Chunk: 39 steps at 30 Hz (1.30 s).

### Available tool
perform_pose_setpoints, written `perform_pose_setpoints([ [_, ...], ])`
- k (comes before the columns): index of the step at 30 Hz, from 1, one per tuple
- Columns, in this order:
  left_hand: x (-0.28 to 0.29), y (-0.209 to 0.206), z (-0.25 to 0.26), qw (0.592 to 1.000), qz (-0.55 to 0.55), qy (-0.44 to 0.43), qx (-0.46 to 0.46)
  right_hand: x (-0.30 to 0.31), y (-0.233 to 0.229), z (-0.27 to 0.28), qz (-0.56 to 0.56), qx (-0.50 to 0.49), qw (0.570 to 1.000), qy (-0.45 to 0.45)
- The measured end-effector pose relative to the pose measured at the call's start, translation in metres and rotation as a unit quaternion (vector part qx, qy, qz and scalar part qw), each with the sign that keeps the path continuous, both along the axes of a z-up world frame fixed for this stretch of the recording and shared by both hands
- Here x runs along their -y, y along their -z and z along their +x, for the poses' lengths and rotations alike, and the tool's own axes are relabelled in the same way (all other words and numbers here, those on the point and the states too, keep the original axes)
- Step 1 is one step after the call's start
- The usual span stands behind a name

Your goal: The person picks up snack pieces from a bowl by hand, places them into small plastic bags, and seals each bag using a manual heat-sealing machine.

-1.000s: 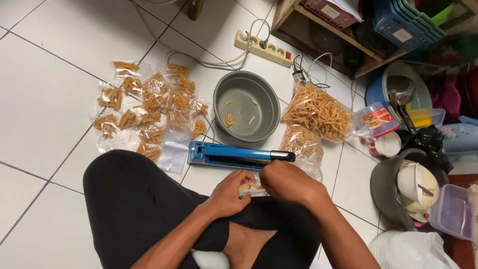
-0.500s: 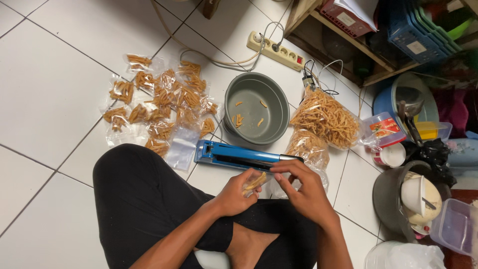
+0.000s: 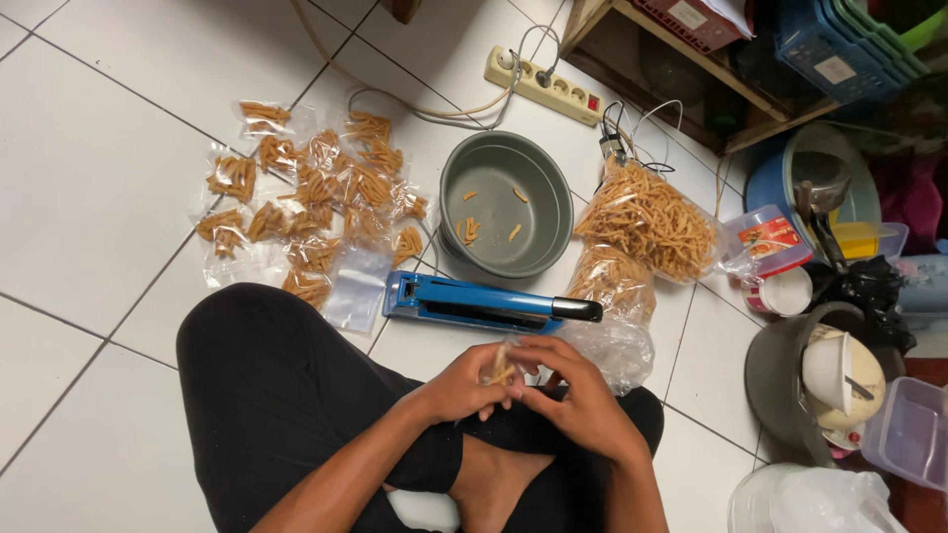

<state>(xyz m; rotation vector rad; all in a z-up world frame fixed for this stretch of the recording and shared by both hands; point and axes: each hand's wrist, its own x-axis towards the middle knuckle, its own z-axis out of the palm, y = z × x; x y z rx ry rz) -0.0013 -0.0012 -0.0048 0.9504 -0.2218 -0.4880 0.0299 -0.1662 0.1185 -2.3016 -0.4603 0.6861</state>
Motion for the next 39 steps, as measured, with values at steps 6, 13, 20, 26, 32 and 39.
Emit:
perform_pose_setpoints([
  [6,0.001,0.022,-0.002,0.962,-0.227,0.079,-0.131,0.008,0.019,0.004,0.063,0.065,0.996,0.02],
  [13,-0.004,-0.002,0.006,0.988,-0.078,-0.015,-0.133,0.006,0.02,-0.001,0.061,0.084,0.959,0.265],
  [20,0.001,0.01,0.007,0.981,-0.129,-0.04,-0.141,0.007,0.017,-0.002,0.13,-0.002,0.959,0.253],
  [26,0.001,0.009,0.006,0.98,-0.11,-0.071,-0.149,0.013,0.02,0.002,0.054,-0.026,0.991,0.119],
  [32,0.001,0.009,0.008,0.98,-0.116,-0.064,-0.15,0.006,0.013,0.005,0.078,-0.022,0.99,0.117],
  [39,-0.002,0.003,0.008,0.979,-0.082,-0.099,-0.157,0.011,0.022,0.006,0.067,-0.052,0.99,0.111],
])
